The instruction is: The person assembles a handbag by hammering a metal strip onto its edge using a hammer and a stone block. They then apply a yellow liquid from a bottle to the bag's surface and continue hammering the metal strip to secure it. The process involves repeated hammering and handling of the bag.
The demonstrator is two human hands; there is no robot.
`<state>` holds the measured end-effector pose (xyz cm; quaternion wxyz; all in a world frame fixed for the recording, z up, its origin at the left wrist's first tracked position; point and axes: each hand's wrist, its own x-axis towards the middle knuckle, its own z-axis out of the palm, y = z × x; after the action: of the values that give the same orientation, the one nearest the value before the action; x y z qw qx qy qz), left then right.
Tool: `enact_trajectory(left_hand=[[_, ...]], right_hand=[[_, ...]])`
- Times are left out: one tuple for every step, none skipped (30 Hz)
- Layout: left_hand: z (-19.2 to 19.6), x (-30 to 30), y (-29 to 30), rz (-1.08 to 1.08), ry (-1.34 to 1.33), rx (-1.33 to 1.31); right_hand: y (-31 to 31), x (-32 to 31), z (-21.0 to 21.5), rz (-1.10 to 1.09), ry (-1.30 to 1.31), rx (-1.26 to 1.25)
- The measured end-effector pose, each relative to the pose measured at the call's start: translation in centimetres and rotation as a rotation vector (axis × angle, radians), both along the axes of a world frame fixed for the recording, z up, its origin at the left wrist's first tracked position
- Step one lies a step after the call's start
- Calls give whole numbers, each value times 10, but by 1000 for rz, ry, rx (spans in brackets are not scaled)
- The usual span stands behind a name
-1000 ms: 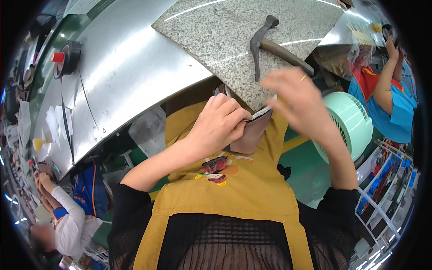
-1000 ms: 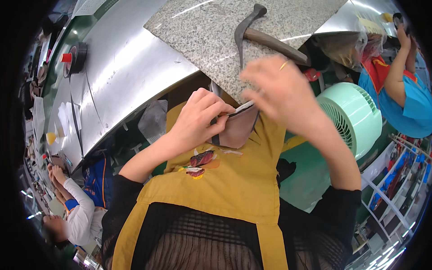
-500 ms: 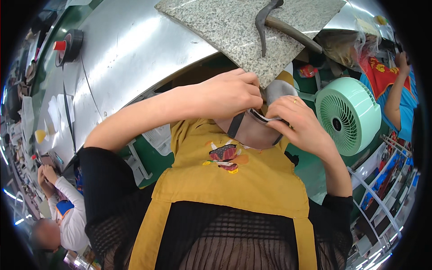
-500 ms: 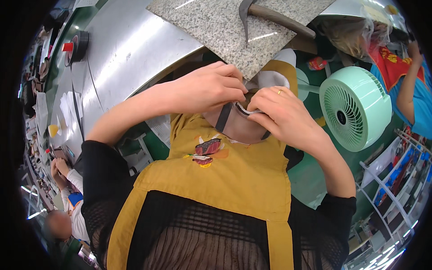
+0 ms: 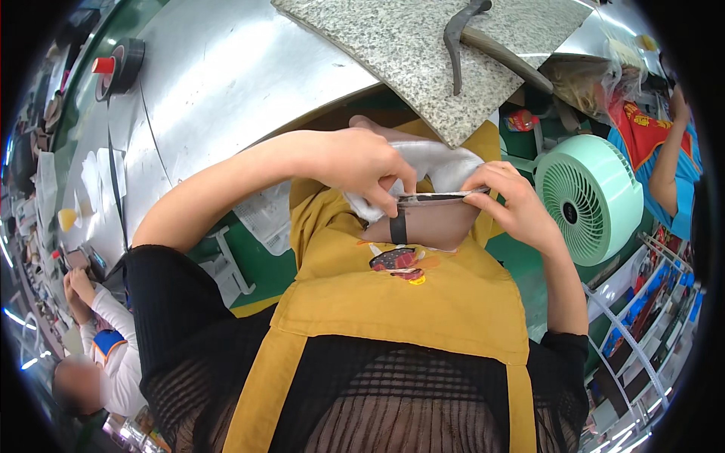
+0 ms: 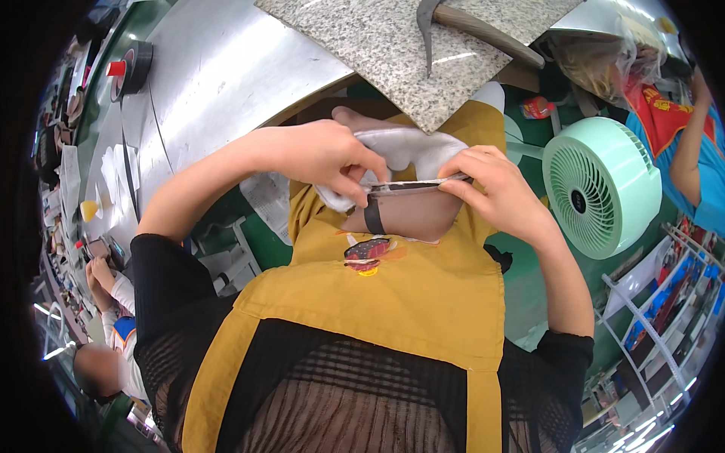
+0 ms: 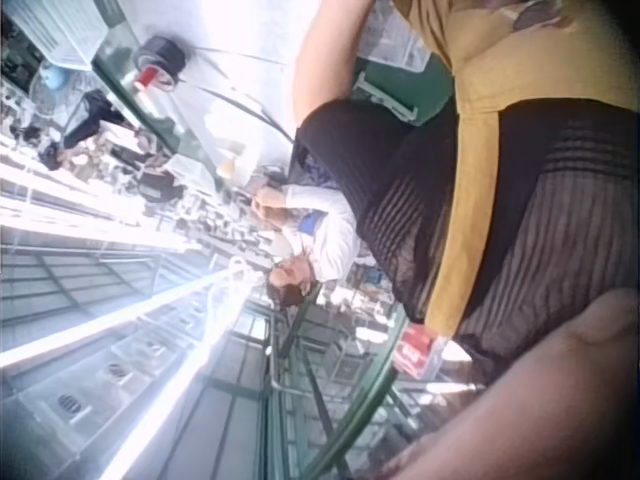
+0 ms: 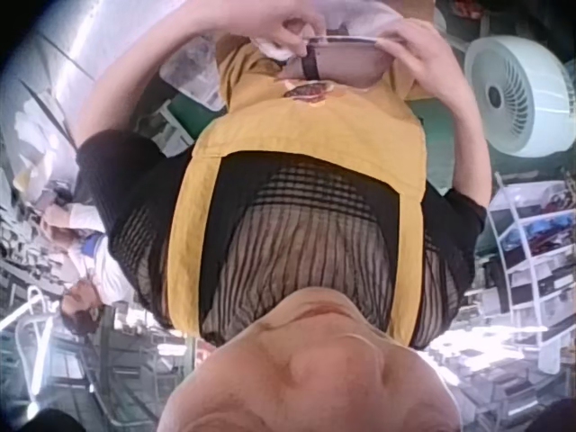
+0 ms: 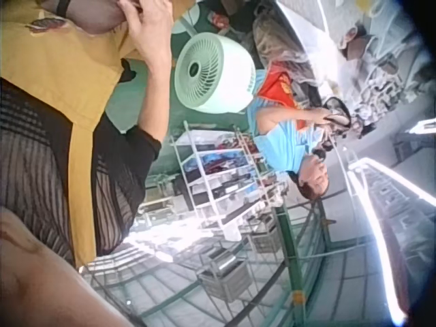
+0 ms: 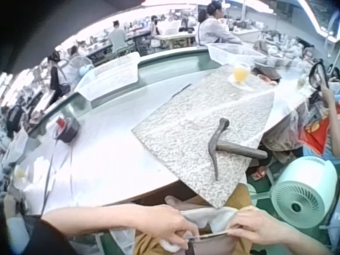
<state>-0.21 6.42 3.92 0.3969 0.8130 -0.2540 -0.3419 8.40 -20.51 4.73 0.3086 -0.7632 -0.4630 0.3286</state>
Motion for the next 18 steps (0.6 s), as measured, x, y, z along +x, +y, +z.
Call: enact_trajectory(left_hand=[[-1,-2,0,-9,50,8],[-1,-2,1,-12,76,13],[-2,-2,1,11,104,6],[-3,-3,1,34,132,-1],[-5,-5,2,57,158,-7],[-7,-5,3,63,190,-8],[-11,-5,4,68,221,-9],[-15,-5,4,77,252,-7],[-23,-9,4,113,163,-88],[-34,-15,3,149,74,-168],[-35,-15,1,177,-19,-254],[-30,-16,1,185,-62,-239],[-33,-16,0,201,-37,-296],[-36,-14,0,213,-16,-354],[-37,-12,0,225,5,-411],[-36,-11,0,249,172,-365],[-28,-8,0,253,217,-314],[-18,-4,0,258,261,-263]], right_hand=[[0,0,-1,3,-5,14],[1,-1,-1,6,-10,31],[2,-2,-2,8,-14,47],[2,-1,-4,6,-20,63],[3,0,-7,5,-28,80],[3,0,-10,4,-37,96],[3,0,-11,-2,-26,95],[2,0,-13,-6,-16,97],[2,0,-14,-15,-9,97],[2,1,-16,-17,-4,100],[2,3,-18,-25,-5,97],[1,4,-20,-34,-5,95],[2,5,-22,-51,-7,103],[4,7,-23,-70,-13,112],[5,9,-24,-89,-19,120],[6,10,-25,-99,-14,112],[6,12,-27,-105,-5,108],[7,13,-27,-111,4,104]])
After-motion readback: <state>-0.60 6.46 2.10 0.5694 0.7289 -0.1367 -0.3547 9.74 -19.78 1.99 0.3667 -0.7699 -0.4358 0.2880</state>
